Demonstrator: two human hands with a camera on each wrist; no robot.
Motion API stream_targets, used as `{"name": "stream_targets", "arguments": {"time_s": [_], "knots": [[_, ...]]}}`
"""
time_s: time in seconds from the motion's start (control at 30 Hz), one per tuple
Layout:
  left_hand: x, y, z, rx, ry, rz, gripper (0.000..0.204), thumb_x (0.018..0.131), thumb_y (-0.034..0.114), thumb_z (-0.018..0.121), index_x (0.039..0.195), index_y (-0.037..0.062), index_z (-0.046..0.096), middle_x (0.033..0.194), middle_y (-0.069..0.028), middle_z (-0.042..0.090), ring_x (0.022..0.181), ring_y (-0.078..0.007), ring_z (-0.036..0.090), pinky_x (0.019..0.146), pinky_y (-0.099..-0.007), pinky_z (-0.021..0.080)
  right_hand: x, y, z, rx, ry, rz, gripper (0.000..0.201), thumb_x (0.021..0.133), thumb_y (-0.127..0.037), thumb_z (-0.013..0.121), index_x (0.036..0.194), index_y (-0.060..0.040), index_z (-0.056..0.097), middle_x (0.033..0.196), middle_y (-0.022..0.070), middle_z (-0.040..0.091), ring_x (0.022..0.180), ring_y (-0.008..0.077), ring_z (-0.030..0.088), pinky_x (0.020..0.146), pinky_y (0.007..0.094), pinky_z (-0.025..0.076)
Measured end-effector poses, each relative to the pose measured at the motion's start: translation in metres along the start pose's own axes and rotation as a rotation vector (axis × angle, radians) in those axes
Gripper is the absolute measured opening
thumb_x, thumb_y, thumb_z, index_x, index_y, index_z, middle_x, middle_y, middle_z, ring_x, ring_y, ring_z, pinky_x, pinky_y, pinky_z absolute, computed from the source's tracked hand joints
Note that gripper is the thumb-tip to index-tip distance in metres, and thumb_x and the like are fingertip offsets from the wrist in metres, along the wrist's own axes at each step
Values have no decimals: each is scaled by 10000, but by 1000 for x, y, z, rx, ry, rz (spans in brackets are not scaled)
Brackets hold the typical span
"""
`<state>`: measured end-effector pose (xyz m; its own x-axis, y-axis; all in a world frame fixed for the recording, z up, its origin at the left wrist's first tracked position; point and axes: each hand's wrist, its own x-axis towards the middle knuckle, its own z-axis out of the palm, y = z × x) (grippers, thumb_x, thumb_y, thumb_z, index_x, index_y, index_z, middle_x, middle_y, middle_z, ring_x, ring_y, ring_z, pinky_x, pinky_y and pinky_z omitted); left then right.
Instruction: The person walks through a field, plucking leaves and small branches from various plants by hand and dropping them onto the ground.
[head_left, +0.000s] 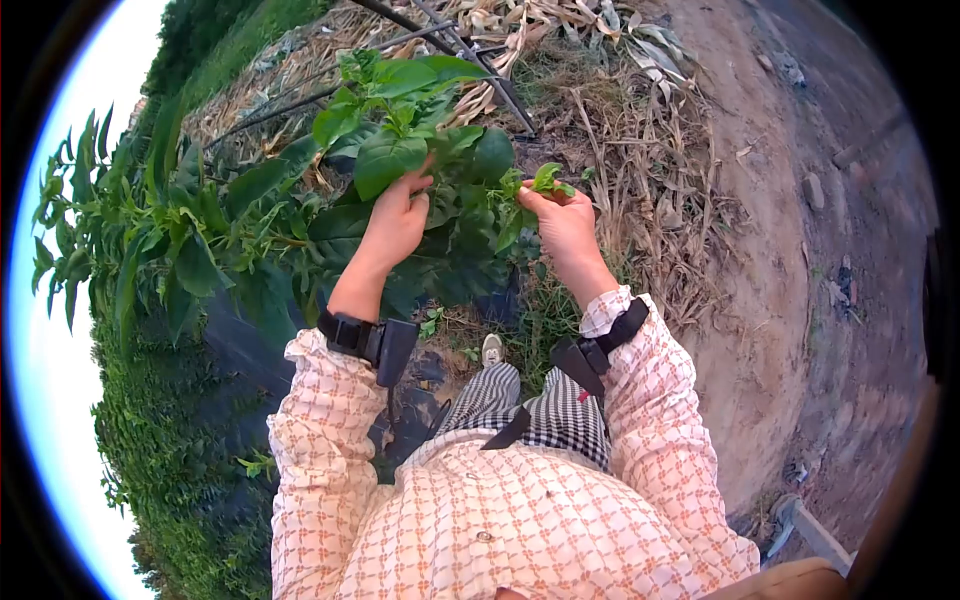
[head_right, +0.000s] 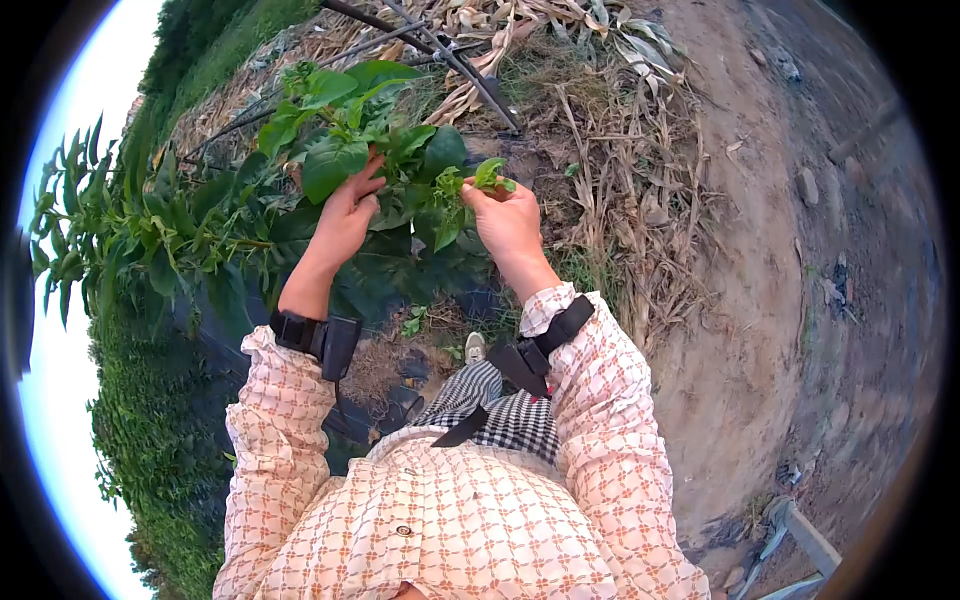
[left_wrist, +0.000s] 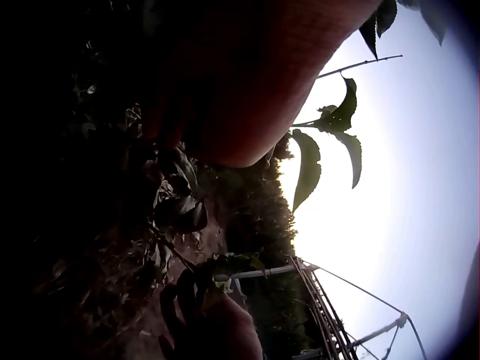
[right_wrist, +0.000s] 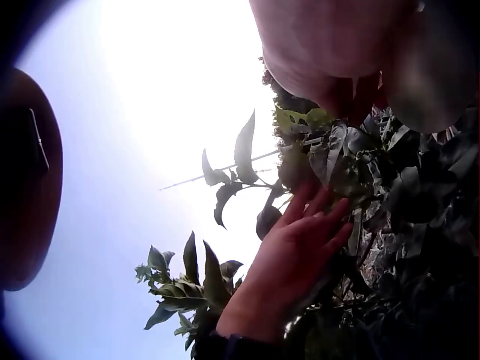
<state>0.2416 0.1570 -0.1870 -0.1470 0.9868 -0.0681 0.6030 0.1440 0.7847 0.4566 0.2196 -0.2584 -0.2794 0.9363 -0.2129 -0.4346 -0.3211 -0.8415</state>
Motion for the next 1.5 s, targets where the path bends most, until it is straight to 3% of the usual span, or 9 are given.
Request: {"name": "stream_targets", "arguments": {"time_s": [0.2,0.43,0.53,0.67,0.8,0.83,0.97,1.33,1.5], "knots": [[17,5,6,-78,98,2,629,898,-69,406,1509,73,356,1617,-135,271,1394,-281,435,1057,-334,384,-9,11,-24,-73,19,112,185,858,-4,696,1043,6,701,973,48,715,880,126,663,841,279,519],[17,-13,6,435,212,141,202,846,23,609,1030,21,693,1571,-218,316,1360,-387,450,1026,-435,443,-22,45,-36,-50,9,123,139,886,-63,676,1008,-38,737,925,24,720,825,89,641,772,250,494],[14,-17,10,694,248,168,194,830,55,653,1017,27,697,1556,-201,341,1333,-391,455,1021,-443,445,-20,54,-32,-107,14,140,133,893,-94,679,1003,-76,751,895,-12,708,785,67,610,741,236,466],[14,-31,19,921,313,201,258,771,104,742,1014,29,695,1427,-172,447,1232,-383,484,970,-476,459,-25,67,-25,-67,8,139,134,895,-120,682,1004,-92,755,856,-34,690,749,56,580,720,240,454],[29,-88,18,1075,357,193,158,812,84,667,946,128,739,1029,-108,676,933,-349,649,819,-482,523,-22,70,-24,-65,44,137,119,900,-73,681,999,-48,742,889,-7,706,774,67,611,725,238,479],[29,-91,19,1050,382,204,198,843,74,608,940,166,754,887,-73,696,810,-339,670,749,-496,533,-24,59,-22,-21,41,129,117,903,-69,679,999,-39,740,897,-1,710,782,72,622,727,237,488],[35,-66,22,1026,285,0,272,871,67,571,1047,159,758,1005,-119,697,893,-361,664,788,-481,535,-20,46,-21,23,66,141,102,908,-44,674,988,-15,730,910,19,716,811,87,654,740,237,513],[63,-67,31,744,158,-62,318,953,95,512,1211,199,668,1040,-172,640,1003,-382,614,845,-462,512,-9,51,-25,9,132,144,126,873,-67,687,991,-59,731,907,9,710,814,94,646,776,267,494],[74,-74,33,906,161,173,324,933,66,523,1206,155,672,1040,-181,636,993,-392,613,862,-472,512,-2,66,-31,-66,184,144,137,877,7,691,1014,10,700,965,50,710,853,127,662,818,275,527]]}}
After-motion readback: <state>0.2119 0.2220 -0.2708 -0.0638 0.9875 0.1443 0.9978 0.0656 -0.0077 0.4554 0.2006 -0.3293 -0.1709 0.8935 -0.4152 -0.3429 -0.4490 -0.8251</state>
